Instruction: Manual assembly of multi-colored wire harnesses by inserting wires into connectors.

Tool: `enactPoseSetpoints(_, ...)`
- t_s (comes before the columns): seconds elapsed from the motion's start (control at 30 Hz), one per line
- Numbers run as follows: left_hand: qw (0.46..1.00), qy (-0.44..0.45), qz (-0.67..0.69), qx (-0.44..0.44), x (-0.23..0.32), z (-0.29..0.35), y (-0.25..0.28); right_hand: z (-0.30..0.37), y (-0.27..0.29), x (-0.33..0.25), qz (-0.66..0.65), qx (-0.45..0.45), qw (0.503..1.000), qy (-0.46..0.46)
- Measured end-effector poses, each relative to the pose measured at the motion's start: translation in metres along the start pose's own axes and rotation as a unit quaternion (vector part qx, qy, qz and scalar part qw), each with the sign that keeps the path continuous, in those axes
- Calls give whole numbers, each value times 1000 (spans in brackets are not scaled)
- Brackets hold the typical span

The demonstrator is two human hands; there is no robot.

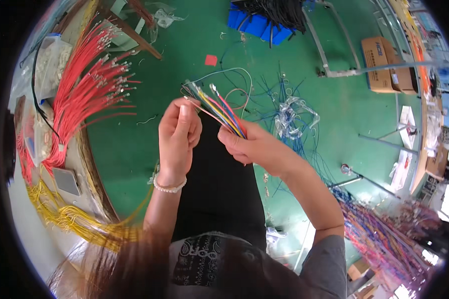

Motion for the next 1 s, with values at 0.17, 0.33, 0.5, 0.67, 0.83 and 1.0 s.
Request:
enactPoseSetpoints(0.17, 987, -85, -129, 45, -6, 55, -17, 56, -15, 21, 25, -33, 998, 55)
enactPoseSetpoints(0.33, 982, -143, -117, 40, -4, 113, -27, 95, -25, 34, 48, -46, 986, 152)
enactPoseSetpoints(0.5, 963, -239, -115, 41, 14, 188, -23, 128, -23, 9, 132, 44, 906, 400)
enactPoseSetpoints(0.67, 949, -283, -104, 93, 25, 226, -16, 150, -53, 2, 87, -31, 883, 459)
enactPoseSetpoints(0.83, 939, -300, -159, 49, 17, 234, -40, 170, -84, 1, 152, 17, 882, 445)
enactPoseSetpoints(1.0, 875, -390, -272, 93, 16, 248, -50, 188, -101, -8, 308, 59, 823, 473)
Point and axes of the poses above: each hand's wrist, its own z-axis away from the middle knuckle, its own y-axis out of the back of the hand, x = y × z, the point moved 6 cm from there along -z, towards the middle knuckle, and after that the axes turned 12 degrees about y, right-handed, at the moved point
